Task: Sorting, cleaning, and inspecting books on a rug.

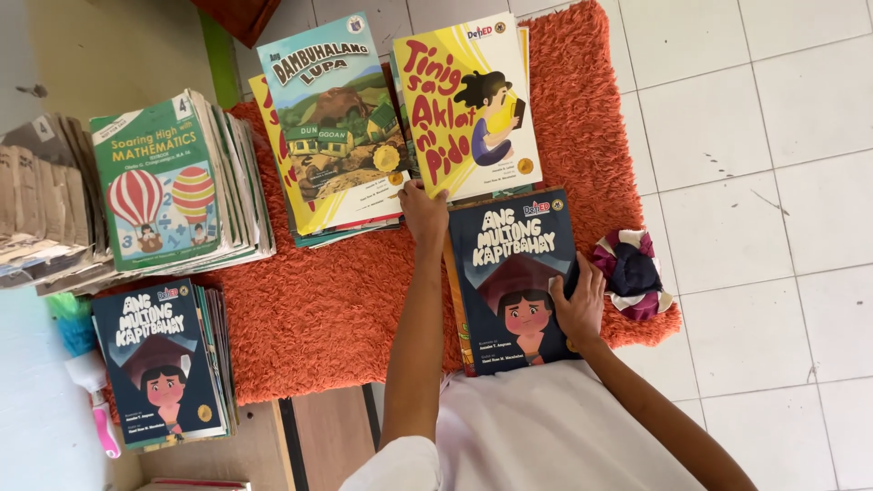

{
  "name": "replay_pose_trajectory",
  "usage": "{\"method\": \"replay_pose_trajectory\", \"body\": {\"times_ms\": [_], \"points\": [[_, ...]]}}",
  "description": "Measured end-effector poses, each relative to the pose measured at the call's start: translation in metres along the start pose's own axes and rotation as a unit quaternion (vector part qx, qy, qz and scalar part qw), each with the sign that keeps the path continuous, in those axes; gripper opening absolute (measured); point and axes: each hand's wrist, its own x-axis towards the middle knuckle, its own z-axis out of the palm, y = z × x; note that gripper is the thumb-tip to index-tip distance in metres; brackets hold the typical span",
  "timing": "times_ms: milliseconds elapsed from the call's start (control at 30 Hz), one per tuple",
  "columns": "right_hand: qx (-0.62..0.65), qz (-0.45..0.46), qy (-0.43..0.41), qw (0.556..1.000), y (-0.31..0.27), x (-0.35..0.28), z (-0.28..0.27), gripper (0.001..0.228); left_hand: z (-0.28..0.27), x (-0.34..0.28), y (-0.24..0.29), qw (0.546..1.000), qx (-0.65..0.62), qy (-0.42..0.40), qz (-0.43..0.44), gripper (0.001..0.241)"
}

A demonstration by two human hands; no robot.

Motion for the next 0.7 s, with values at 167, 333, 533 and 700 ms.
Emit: {"method": "replay_pose_trajectory", "body": {"times_ms": [167, 333, 533, 700], "points": [[0.011, 0.002, 0.009, 1.000, -0.004, -0.001, -0.005, 0.061, -0.031, -0.012, 0.026, 0.988, -0.152, -0.026, 0.015, 0.027], [0.040, 0.010, -0.008, 0.999, 0.005, -0.001, -0.002, 0.062, -0.075, -0.027, 0.045, 0.859, -0.490, -0.140, -0.033, 0.017], [-0.050, -0.153, 0.086, 0.983, 0.011, 0.039, -0.058, 0.048, -0.113, -0.080, -0.001, 0.743, -0.643, -0.171, -0.071, 0.051], [-0.208, -0.010, -0.126, 0.970, 0.084, 0.048, -0.055, 0.074, -0.123, -0.138, -0.039, 0.698, -0.681, -0.183, -0.129, 0.059]]}}
